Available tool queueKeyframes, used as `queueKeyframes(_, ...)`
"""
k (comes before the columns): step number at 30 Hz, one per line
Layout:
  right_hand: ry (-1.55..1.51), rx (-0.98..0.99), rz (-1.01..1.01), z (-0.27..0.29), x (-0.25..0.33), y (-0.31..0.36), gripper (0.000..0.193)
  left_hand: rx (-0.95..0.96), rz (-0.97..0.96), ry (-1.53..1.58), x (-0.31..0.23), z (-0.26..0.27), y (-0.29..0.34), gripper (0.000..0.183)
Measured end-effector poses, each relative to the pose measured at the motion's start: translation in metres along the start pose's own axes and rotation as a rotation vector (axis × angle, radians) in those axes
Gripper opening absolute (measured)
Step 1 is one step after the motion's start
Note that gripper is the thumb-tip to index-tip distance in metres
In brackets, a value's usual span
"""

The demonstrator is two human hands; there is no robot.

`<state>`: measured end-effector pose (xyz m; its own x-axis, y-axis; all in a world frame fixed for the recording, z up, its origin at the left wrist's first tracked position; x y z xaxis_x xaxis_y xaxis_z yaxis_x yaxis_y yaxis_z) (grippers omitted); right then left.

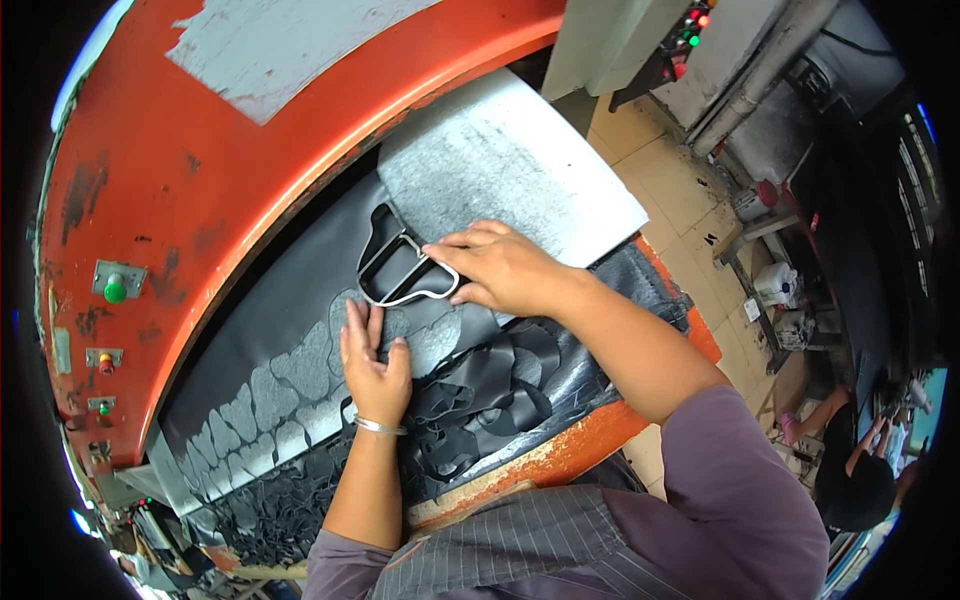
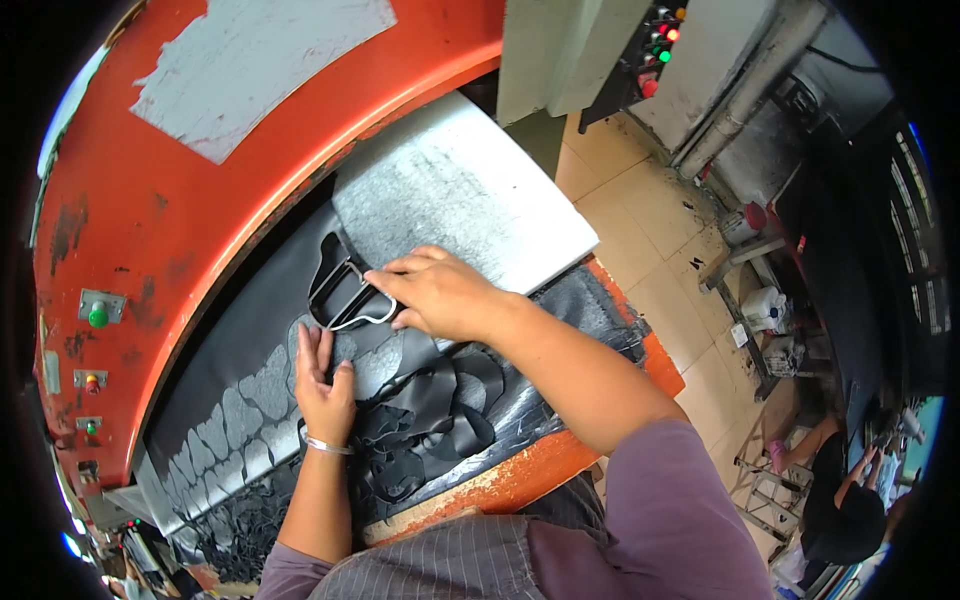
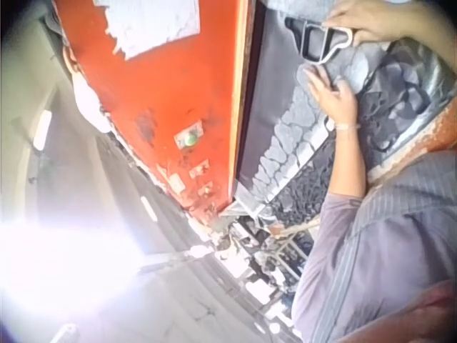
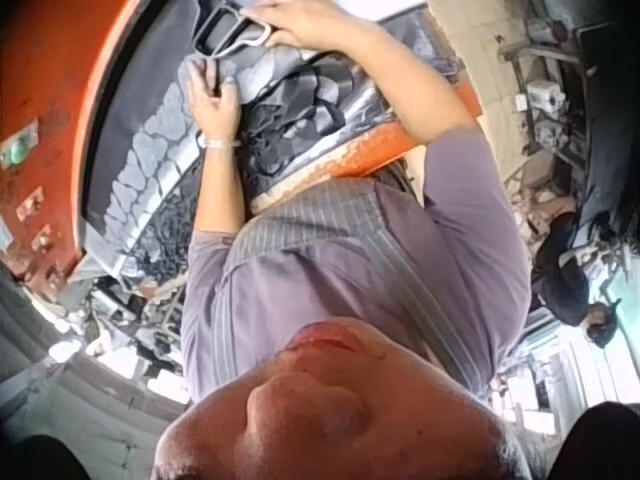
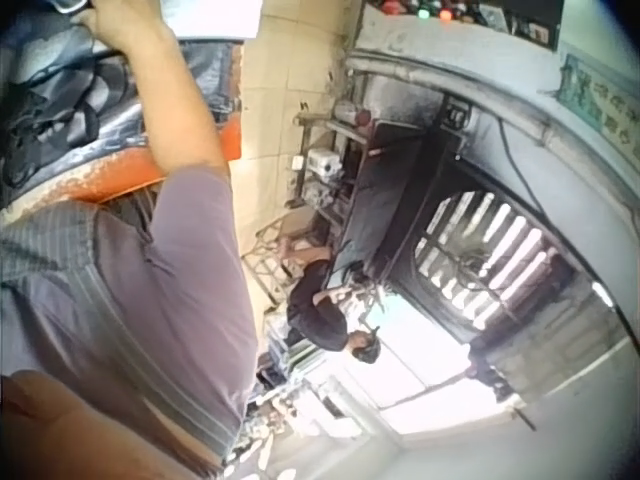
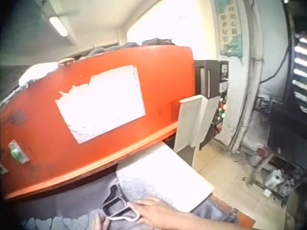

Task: Using a die cutting machine to cut out shoe components from a sheet of leather.

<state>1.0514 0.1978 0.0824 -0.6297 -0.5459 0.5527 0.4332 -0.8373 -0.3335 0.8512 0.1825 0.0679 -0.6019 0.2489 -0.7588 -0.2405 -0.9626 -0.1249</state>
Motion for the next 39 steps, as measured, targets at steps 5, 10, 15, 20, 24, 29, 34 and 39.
queueKeyframes(5,-0.016,0.022,-0.010,0.003,0.001,0.000,0.059,0.020,-0.033,-0.050,-0.002,-0.003,0.003,0.077)
queueKeyframes(10,-0.028,-0.009,0.012,0.002,0.003,0.005,0.060,0.037,-0.067,-0.145,-0.005,-0.004,0.008,0.078)
queueKeyframes(15,-0.003,-0.003,0.035,0.005,0.007,0.003,0.061,-0.021,-0.143,-0.255,-0.011,0.001,0.008,0.077)
queueKeyframes(20,0.021,0.042,0.010,0.006,0.004,0.009,0.063,0.033,-0.057,-0.118,-0.012,-0.004,0.009,0.075)
queueKeyframes(24,0.087,0.054,0.023,0.005,0.007,0.007,0.066,-0.010,-0.096,-0.128,-0.012,-0.003,0.010,0.074)
queueKeyframes(29,0.286,0.055,0.011,-0.009,0.041,0.005,0.071,0.023,-0.041,0.130,0.020,0.027,0.032,0.074)
queueKeyframes(34,0.162,-0.416,-0.243,0.027,0.102,0.052,0.053,-0.616,-0.094,0.446,0.110,0.195,0.085,0.057)
queueKeyframes(39,-0.031,-0.179,0.093,-0.046,0.245,-0.053,0.055,-1.052,0.222,0.152,0.239,0.431,0.160,0.060)
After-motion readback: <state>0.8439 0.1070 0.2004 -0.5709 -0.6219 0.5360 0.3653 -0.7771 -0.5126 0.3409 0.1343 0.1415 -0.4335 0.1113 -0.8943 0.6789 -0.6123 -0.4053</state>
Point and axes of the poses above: each hand's wrist, its own y-axis away from the middle knuckle, its own z-axis out of the back of the hand, x = y × z, the point moved 8 cm from there along -y, towards the middle knuckle, and after that the axes turned 3 degrees about x, right-handed, at the moved point
